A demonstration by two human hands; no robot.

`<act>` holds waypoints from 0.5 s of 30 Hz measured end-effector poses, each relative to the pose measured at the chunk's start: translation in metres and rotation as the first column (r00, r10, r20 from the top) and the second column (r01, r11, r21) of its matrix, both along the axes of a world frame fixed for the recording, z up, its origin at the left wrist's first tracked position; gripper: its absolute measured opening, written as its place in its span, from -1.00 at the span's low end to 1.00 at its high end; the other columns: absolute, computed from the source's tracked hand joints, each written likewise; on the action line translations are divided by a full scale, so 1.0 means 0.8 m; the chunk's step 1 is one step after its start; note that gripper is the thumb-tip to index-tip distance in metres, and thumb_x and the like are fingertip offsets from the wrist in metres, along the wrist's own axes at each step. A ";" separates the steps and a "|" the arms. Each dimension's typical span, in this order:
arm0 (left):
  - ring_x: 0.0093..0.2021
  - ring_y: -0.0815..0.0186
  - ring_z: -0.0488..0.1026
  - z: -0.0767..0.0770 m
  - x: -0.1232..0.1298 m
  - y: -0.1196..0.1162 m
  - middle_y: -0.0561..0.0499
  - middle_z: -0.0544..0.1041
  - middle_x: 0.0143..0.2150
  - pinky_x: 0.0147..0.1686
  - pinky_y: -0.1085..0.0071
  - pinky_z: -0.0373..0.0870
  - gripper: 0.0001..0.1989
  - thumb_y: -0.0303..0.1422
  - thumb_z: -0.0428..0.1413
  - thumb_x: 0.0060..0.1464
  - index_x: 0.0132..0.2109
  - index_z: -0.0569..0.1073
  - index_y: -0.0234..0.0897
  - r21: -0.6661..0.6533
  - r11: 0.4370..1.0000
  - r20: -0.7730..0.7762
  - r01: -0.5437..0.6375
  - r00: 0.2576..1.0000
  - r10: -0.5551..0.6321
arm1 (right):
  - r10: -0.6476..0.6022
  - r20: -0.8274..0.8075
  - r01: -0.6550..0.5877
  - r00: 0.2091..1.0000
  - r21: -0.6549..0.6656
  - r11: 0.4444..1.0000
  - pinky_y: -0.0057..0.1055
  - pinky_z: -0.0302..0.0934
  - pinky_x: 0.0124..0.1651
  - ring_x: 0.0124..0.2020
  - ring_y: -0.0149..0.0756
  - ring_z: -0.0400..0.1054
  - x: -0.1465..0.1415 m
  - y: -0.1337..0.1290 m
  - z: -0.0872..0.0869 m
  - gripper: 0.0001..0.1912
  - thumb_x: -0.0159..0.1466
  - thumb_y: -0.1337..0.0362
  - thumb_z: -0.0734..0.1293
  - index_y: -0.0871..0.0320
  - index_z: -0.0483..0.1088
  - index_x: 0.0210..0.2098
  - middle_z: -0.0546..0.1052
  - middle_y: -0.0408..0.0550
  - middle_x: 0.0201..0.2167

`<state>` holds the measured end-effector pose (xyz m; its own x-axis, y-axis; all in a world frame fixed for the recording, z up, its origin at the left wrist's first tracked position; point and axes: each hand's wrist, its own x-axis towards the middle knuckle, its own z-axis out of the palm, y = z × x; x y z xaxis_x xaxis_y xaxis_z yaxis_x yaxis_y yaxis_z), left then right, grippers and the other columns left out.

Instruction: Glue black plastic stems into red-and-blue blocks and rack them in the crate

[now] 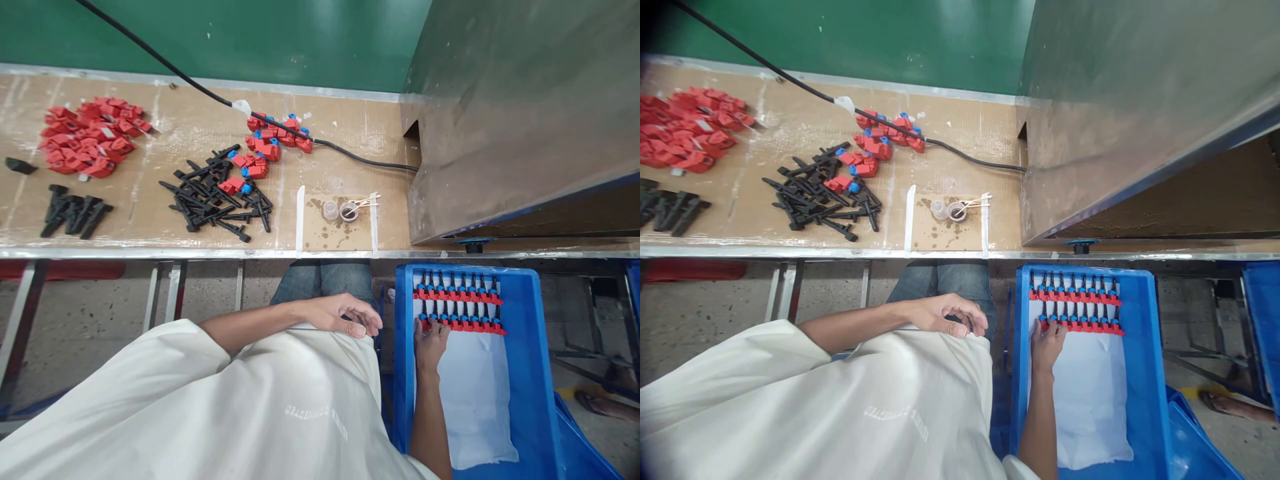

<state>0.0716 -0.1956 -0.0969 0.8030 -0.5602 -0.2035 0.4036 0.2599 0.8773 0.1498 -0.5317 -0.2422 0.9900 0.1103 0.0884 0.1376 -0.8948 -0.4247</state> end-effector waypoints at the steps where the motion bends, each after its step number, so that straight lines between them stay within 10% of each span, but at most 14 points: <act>1: -0.05 0.25 0.54 -0.001 -0.001 0.000 -0.22 0.59 0.00 0.00 0.32 0.40 -0.40 0.05 0.25 0.06 0.10 0.51 -0.29 -0.006 1.000 -0.011 0.002 1.000 -0.002 | -0.010 -0.001 0.010 1.000 0.006 1.000 -0.16 0.31 -0.15 -0.26 -0.14 0.29 0.000 0.002 0.003 -0.29 0.31 -0.26 0.12 0.30 0.46 -0.13 0.36 0.15 -0.25; 7: -0.04 0.26 0.53 -0.006 -0.009 0.001 -0.19 0.60 -0.01 0.00 0.34 0.38 -0.40 0.06 0.24 0.06 0.09 0.51 -0.29 0.009 1.000 -0.037 -0.020 0.999 0.020 | -0.119 0.036 0.116 0.992 0.069 0.991 -0.22 0.34 -0.25 -0.38 -0.25 0.32 -0.006 0.016 0.040 -0.25 0.19 -0.36 0.22 0.26 0.48 -0.15 0.40 0.14 -0.20; 15: -0.01 0.25 0.51 -0.010 -0.030 0.029 -0.21 0.57 0.03 0.02 0.34 0.38 -0.38 0.07 0.21 0.08 0.11 0.49 -0.30 0.070 0.996 -0.004 -0.060 0.998 0.060 | -0.485 0.148 0.421 0.862 0.325 0.847 -0.24 0.36 -0.42 -0.45 -0.27 0.35 0.001 0.012 0.154 -0.38 0.23 -0.18 0.33 0.29 0.47 -0.07 0.47 0.10 -0.23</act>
<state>0.0479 -0.1721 -0.1049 0.8333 -0.4955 -0.2451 0.3945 0.2224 0.8916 0.1509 -0.5224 -0.1190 0.8744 -0.4063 0.2654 -0.1377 -0.7321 -0.6671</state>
